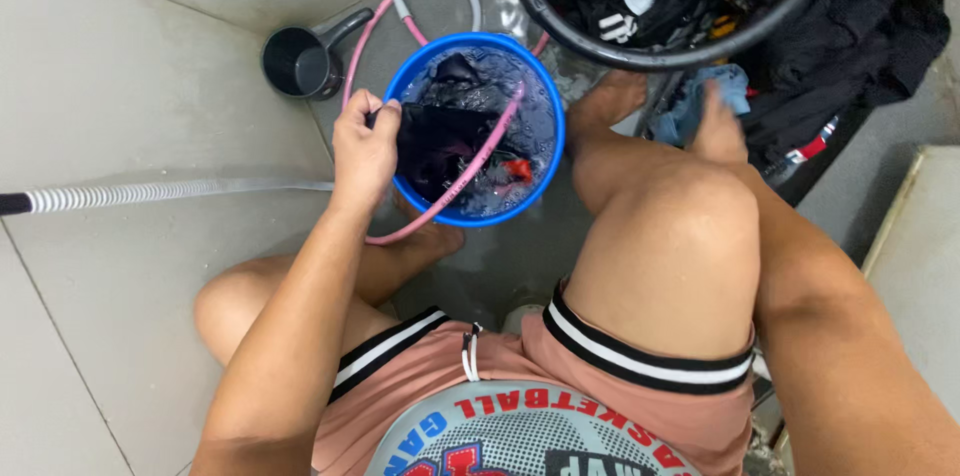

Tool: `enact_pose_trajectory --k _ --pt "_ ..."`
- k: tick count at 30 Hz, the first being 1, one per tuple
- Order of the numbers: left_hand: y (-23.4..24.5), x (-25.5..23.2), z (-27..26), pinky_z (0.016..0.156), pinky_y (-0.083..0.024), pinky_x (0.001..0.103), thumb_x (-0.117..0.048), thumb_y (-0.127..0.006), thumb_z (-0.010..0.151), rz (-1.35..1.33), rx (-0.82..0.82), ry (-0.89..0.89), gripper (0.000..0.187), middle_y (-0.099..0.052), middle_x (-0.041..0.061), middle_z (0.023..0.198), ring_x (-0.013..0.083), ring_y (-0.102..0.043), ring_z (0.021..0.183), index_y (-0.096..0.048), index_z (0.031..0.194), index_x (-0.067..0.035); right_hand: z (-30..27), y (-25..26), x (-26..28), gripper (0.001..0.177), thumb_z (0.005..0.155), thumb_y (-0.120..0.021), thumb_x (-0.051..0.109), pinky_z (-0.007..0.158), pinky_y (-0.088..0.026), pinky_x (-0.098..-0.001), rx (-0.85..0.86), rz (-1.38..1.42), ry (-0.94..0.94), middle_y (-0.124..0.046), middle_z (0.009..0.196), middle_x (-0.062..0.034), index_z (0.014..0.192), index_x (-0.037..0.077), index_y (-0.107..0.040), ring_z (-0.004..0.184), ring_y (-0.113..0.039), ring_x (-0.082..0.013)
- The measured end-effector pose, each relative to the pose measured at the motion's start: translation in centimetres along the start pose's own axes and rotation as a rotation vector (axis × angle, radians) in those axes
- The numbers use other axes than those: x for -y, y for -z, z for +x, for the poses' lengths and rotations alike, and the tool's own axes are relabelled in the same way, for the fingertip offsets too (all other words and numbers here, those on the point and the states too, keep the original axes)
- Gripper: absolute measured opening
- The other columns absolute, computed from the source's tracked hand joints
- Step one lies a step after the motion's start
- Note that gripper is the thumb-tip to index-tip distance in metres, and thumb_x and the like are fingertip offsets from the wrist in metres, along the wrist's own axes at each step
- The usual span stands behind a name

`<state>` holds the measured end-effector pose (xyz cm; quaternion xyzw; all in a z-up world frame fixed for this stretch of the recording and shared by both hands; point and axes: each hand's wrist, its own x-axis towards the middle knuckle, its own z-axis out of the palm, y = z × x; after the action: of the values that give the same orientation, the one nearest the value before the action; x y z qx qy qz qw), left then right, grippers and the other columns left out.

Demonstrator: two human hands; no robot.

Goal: The person sits on the floor and hand-washes various pieces of clothing in a blue bucket filled with water. They repeatedly submerge, scrub, and wring out items such as shirts and pants, then place the wet clothes into a black laundry basket beside them.

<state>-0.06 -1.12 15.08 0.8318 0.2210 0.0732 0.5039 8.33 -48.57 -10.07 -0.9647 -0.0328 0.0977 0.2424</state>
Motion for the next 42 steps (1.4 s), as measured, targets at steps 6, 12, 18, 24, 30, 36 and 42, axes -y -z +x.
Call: enact_pose_trajectory --k 6,12,18,24,30,36,42 --pt "1.2 -4.2 -0.4 0.058 -0.035 0.023 -0.009 -0.061 0.102 -0.653 0.102 0.190 0.027 -0.048 -0.007 0.073 0.0031 -0.041 0.066 -0.048 0.079 -0.014 2.8 0.4 0.8 0.068 0.093 -0.065 0.024 0.091 -0.055 -0.0488 0.646 0.018 -0.165 -0.075 0.111 -0.0291 0.157 0.012 -0.049 0.102 -0.072 -0.0405" --pt "3.9 -8.4 -1.4 0.065 -0.039 0.023 -0.007 -0.058 0.105 -0.873 0.220 0.049 0.021 -0.052 -0.005 0.080 0.0040 -0.046 0.071 -0.049 0.087 -0.013 4.8 10.6 6.9 0.063 0.093 -0.070 0.029 0.092 -0.056 -0.0406 0.642 0.079 -0.134 -0.078 0.110 -0.0226 0.152 0.012 -0.056 0.101 -0.075 -0.0302" --pt "6.6 -13.1 -2.8 0.066 -0.035 0.021 -0.006 -0.056 0.111 -0.930 0.291 -0.109 0.024 -0.047 -0.006 0.080 0.0018 -0.041 0.072 -0.048 0.089 -0.010 2.4 22.5 22.2 0.052 0.089 -0.072 0.036 0.092 -0.055 -0.0405 0.729 -0.107 0.278 -0.077 0.108 -0.0147 0.133 0.010 -0.066 0.102 -0.073 -0.0283" --pt "8.9 -18.2 -4.6 0.071 -0.041 0.023 -0.004 -0.056 0.113 -1.134 0.358 -0.192 0.015 -0.054 -0.002 0.085 0.0054 -0.049 0.077 -0.054 0.098 -0.006 -0.6 20.4 33.9 0.069 0.079 -0.077 0.038 0.095 -0.053 -0.0398 0.818 -0.090 0.464 -0.074 0.113 -0.0137 0.138 0.011 -0.054 0.106 -0.072 -0.0275" --pt "11.6 -20.5 -5.1 0.082 -0.053 0.032 0.001 -0.059 0.109 -1.279 0.313 -0.266 0.003 -0.065 0.006 0.097 0.0159 -0.065 0.087 -0.061 0.108 0.000 -1.4 17.0 39.3 0.038 0.081 -0.070 0.006 0.091 -0.056 -0.0358 0.600 0.355 0.482 -0.078 0.109 -0.0155 0.119 0.003 -0.071 0.102 -0.074 -0.0262" --pt "12.7 -15.1 -1.8 0.083 -0.055 0.031 -0.003 -0.062 0.101 -1.178 0.239 -0.223 0.002 -0.065 0.002 0.093 0.0138 -0.064 0.086 -0.063 0.103 -0.003 -0.5 21.8 38.4 0.019 0.093 -0.061 0.000 0.059 -0.044 -0.0292 0.421 0.852 0.174 -0.065 0.085 -0.0022 0.109 0.005 -0.069 0.071 -0.059 -0.0139" --pt "8.5 -6.0 2.2 0.072 -0.040 0.028 -0.016 -0.068 0.104 -0.350 0.008 -0.298 0.021 -0.049 0.000 0.082 0.0118 -0.047 0.080 -0.055 0.092 -0.004 -1.8 26.5 41.3 0.004 0.101 -0.065 0.001 0.079 -0.063 -0.0288 0.383 1.287 0.308 -0.072 0.093 -0.0037 0.101 0.002 -0.069 0.086 -0.073 -0.0140"
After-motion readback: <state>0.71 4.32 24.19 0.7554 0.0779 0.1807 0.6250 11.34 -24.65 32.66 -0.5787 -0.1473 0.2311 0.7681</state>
